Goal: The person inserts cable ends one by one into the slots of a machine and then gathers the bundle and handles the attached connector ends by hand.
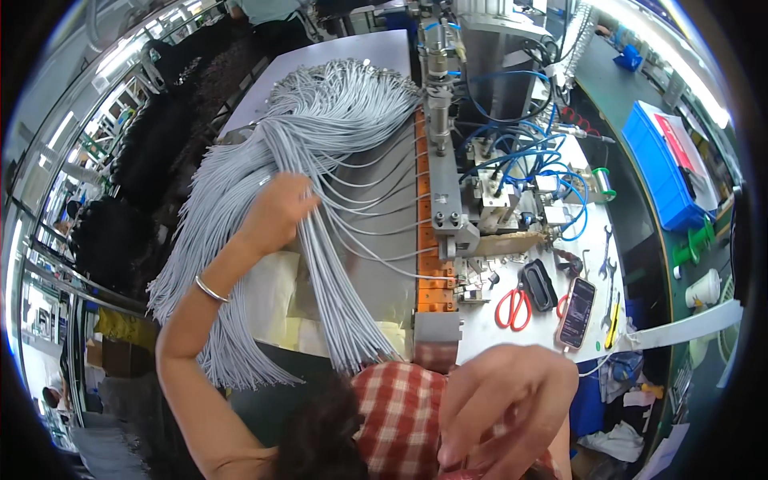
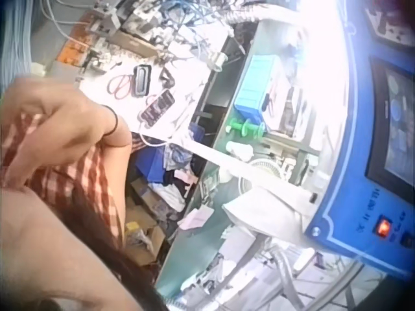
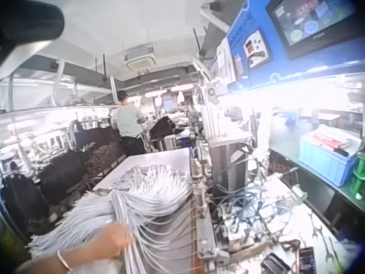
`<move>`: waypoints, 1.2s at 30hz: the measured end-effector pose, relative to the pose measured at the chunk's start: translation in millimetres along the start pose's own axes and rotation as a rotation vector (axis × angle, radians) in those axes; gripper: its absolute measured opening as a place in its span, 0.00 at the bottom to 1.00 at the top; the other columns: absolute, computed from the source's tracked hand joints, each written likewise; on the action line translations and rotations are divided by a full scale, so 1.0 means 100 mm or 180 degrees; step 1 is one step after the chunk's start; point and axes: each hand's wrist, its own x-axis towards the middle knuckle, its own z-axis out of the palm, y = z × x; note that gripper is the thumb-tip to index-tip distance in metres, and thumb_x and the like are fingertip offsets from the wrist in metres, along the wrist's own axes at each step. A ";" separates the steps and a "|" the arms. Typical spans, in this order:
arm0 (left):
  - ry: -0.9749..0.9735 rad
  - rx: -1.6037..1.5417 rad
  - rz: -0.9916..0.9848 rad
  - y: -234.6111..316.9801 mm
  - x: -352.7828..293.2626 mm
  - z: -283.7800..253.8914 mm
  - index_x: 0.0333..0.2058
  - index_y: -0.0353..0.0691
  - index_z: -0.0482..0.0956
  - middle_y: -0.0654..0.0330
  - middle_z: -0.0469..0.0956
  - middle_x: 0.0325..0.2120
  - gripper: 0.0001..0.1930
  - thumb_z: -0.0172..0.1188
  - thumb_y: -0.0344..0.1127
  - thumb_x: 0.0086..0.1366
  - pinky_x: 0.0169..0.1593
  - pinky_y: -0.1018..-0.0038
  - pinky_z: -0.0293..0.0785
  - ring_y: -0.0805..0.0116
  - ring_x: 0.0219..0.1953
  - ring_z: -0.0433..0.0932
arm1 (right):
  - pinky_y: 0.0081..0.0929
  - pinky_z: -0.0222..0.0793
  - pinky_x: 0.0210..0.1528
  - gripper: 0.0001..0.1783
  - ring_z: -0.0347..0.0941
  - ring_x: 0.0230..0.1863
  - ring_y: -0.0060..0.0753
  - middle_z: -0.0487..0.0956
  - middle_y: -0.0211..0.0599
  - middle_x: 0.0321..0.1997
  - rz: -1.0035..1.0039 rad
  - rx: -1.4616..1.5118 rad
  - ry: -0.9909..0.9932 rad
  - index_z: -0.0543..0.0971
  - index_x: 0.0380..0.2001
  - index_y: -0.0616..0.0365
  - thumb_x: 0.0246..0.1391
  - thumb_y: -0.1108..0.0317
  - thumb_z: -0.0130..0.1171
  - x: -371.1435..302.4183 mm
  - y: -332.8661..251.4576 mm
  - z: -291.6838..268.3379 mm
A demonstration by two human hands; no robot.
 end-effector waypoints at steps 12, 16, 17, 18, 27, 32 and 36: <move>0.0303 -0.2422 -0.3233 -0.51 -0.12 0.47 0.28 0.30 0.75 0.61 0.74 0.18 0.19 0.63 0.44 0.54 0.23 0.77 0.67 0.79 0.20 0.69 | 0.20 0.60 0.20 0.16 0.65 0.18 0.17 0.72 0.25 0.20 0.3413 -0.0147 0.2124 0.76 0.31 0.64 0.50 0.59 0.60 0.14 2.43 -0.58; 0.0024 -0.1570 -0.3366 -0.60 -0.07 0.46 0.27 0.30 0.75 0.62 0.75 0.19 0.17 0.66 0.40 0.51 0.24 0.79 0.67 0.81 0.21 0.70 | 0.19 0.61 0.20 0.13 0.66 0.17 0.19 0.73 0.27 0.21 0.2823 0.0151 0.2538 0.75 0.29 0.62 0.51 0.61 0.58 0.42 2.87 -0.85; 0.0116 -0.1641 -0.3298 -0.61 -0.06 0.49 0.25 0.29 0.74 0.58 0.74 0.18 0.18 0.67 0.42 0.48 0.24 0.76 0.67 0.77 0.20 0.71 | 0.18 0.62 0.20 0.12 0.66 0.18 0.19 0.74 0.29 0.22 0.2550 0.0421 0.2625 0.76 0.29 0.60 0.53 0.62 0.57 0.40 2.99 -0.97; 0.0221 -0.1705 -0.3274 -0.61 -0.10 0.51 0.22 0.29 0.73 0.55 0.73 0.16 0.20 0.68 0.43 0.46 0.24 0.73 0.67 0.74 0.19 0.72 | 0.18 0.62 0.20 0.12 0.66 0.18 0.19 0.74 0.29 0.22 0.2557 0.0393 0.2595 0.76 0.29 0.60 0.53 0.62 0.57 0.39 3.02 -1.00; 0.0450 -0.4238 -0.4054 -0.18 -0.36 0.42 0.29 0.34 0.73 0.60 0.76 0.22 0.13 0.60 0.40 0.56 0.25 0.75 0.70 0.69 0.22 0.76 | 0.20 0.64 0.22 0.07 0.68 0.19 0.20 0.74 0.29 0.22 0.2609 -0.0022 0.2646 0.75 0.30 0.61 0.53 0.68 0.55 0.29 2.67 -0.90; 0.0417 -0.5333 -0.4409 0.02 -0.38 0.24 0.36 0.38 0.71 0.63 0.74 0.24 0.08 0.53 0.36 0.61 0.25 0.77 0.70 0.69 0.23 0.75 | 0.20 0.63 0.25 0.06 0.66 0.20 0.19 0.73 0.28 0.22 0.2793 0.0064 0.2439 0.74 0.32 0.61 0.53 0.70 0.54 -0.01 2.52 -0.71; 0.0312 -0.5522 -0.4293 0.21 -0.13 0.08 0.36 0.38 0.69 0.62 0.72 0.23 0.09 0.54 0.36 0.61 0.26 0.75 0.72 0.68 0.24 0.75 | 0.20 0.63 0.24 0.06 0.66 0.20 0.19 0.72 0.27 0.21 0.2876 -0.0074 0.2349 0.73 0.33 0.61 0.53 0.71 0.53 -0.10 2.28 -0.55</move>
